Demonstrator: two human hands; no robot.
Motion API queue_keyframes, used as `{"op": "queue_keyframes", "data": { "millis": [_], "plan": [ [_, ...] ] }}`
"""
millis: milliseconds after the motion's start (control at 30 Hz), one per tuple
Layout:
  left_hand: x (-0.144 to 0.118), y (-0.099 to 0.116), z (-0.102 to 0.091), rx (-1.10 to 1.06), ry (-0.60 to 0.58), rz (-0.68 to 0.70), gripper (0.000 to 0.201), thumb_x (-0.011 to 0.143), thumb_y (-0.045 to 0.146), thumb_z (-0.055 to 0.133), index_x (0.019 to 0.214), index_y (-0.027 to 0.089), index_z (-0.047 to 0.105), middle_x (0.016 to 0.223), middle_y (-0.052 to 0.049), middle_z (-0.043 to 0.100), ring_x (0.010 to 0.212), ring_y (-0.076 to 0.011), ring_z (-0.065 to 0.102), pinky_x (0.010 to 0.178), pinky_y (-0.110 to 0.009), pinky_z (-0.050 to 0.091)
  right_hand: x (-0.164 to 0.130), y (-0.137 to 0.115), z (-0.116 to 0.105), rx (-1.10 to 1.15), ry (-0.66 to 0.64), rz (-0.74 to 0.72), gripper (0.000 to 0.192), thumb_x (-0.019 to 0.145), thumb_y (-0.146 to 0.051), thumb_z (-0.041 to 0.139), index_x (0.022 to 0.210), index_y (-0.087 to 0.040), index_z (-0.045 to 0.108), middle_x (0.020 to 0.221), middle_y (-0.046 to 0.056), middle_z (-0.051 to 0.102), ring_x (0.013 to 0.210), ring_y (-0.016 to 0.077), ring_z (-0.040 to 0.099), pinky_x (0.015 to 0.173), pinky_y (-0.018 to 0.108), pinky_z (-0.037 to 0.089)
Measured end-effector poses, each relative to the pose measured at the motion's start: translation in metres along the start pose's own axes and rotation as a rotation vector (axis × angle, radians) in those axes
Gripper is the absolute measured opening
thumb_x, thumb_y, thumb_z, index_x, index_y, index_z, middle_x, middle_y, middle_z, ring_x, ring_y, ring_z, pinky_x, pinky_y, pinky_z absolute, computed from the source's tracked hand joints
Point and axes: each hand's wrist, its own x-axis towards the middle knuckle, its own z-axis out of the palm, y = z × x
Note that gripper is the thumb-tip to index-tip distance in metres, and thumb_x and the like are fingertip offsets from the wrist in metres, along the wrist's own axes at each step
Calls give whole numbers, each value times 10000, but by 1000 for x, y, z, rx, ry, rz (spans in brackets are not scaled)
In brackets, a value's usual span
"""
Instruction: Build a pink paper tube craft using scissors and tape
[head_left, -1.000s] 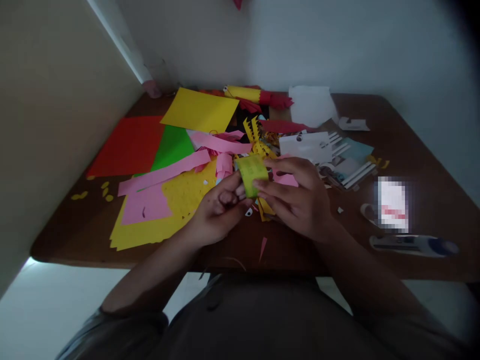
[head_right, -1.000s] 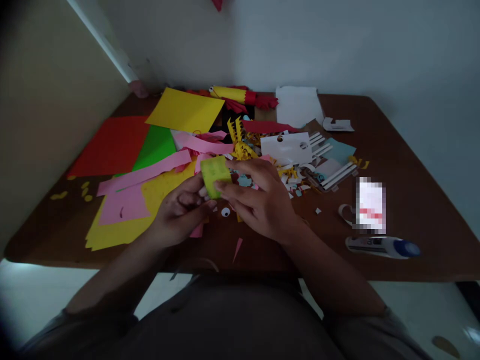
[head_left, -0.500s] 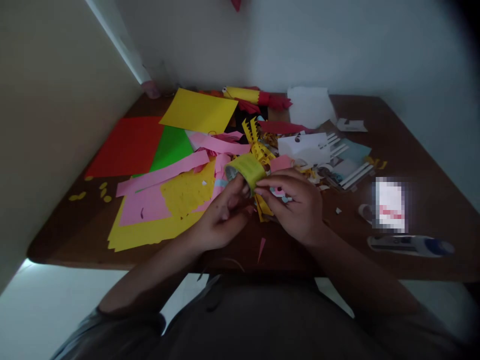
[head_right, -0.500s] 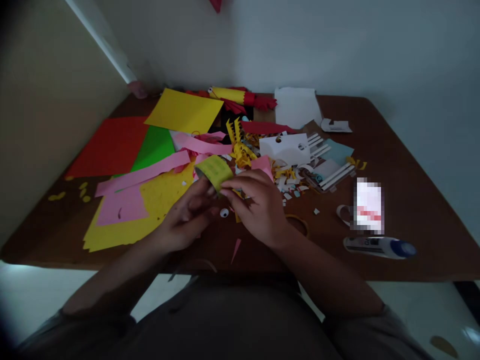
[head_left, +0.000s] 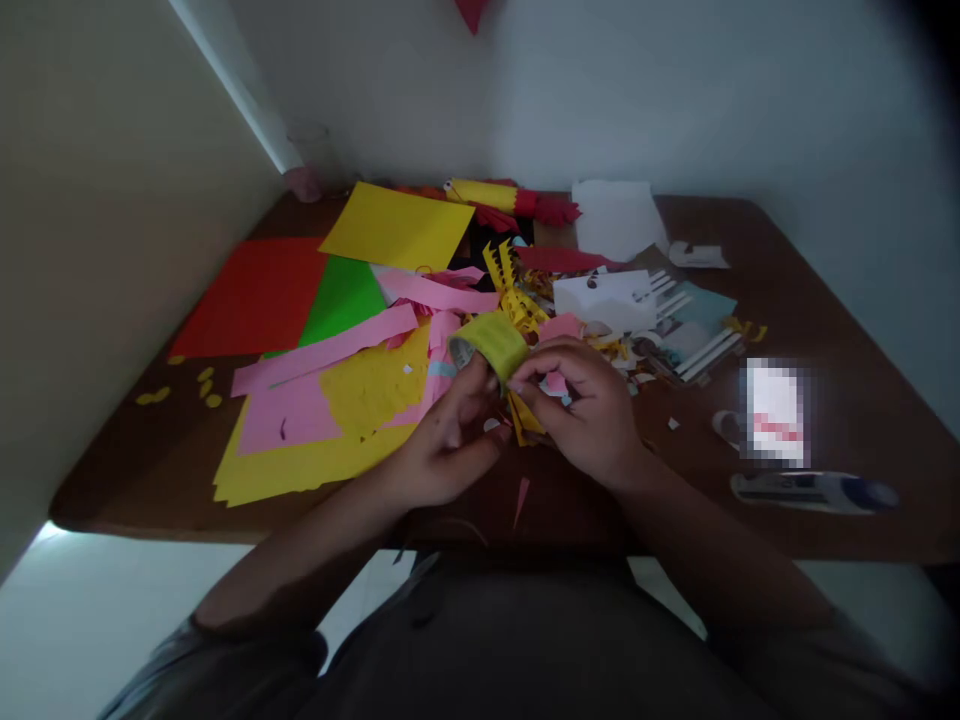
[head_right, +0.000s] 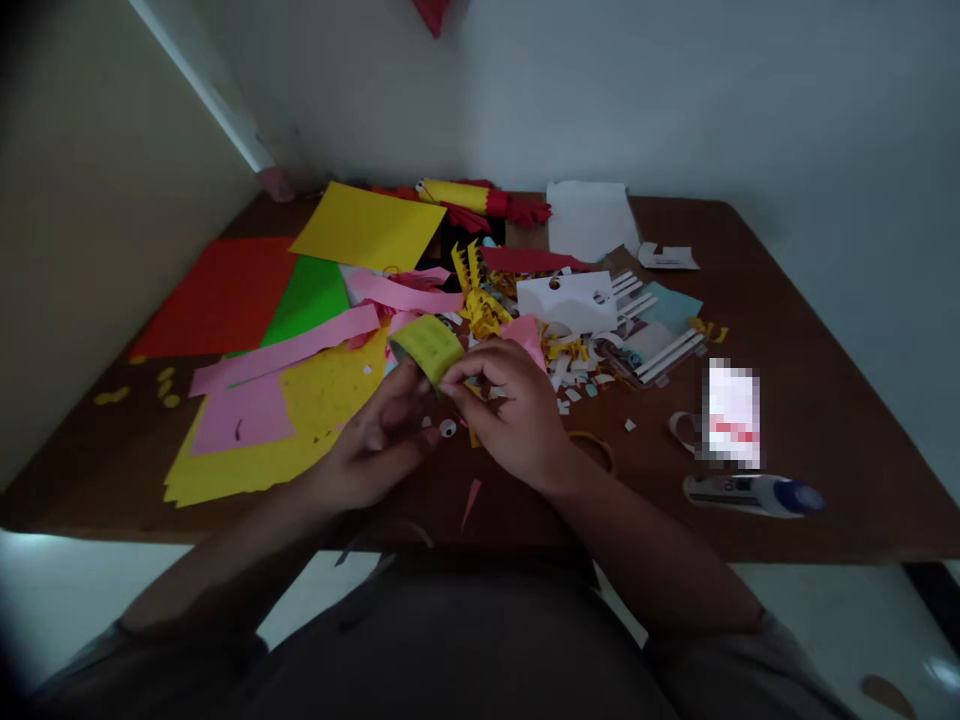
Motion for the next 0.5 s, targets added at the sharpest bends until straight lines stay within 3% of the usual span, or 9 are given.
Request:
{"op": "queue_keyframes", "data": {
  "millis": [167, 333, 500],
  "plan": [
    [3, 3, 1, -44, 3, -29, 947, 1126, 256, 765, 1922, 396, 271, 1968, -93, 376, 1863, -402, 233, 1465, -564, 413, -4, 4, 5, 4, 53, 30, 174, 1038, -200, 871, 1163, -315, 907, 1071, 26, 894, 1012, 234, 832, 1006, 418, 667],
    [0, 3, -1, -48, -41, 9, 981, 1115, 203, 771, 1908, 481, 265, 2011, -30, 254, 1866, -387, 206, 1520, -587, 259, -4, 3, 7, 31, 98, 1, 134, 1046, -187, 856, 1046, -305, 919, 1009, 12, 895, 943, 213, 827, 895, 369, 667],
    [-4, 3, 1, -5, -60, -14, 1040, 1075, 174, 814, 1915, 450, 267, 2006, -55, 275, 1864, -396, 223, 1524, -582, 246, -3, 0, 7, -26, 72, -46, 103, 1097, -196, 762, 1063, -272, 823, 1029, 35, 836, 1025, 237, 780, 978, 417, 640]
  ]
}}
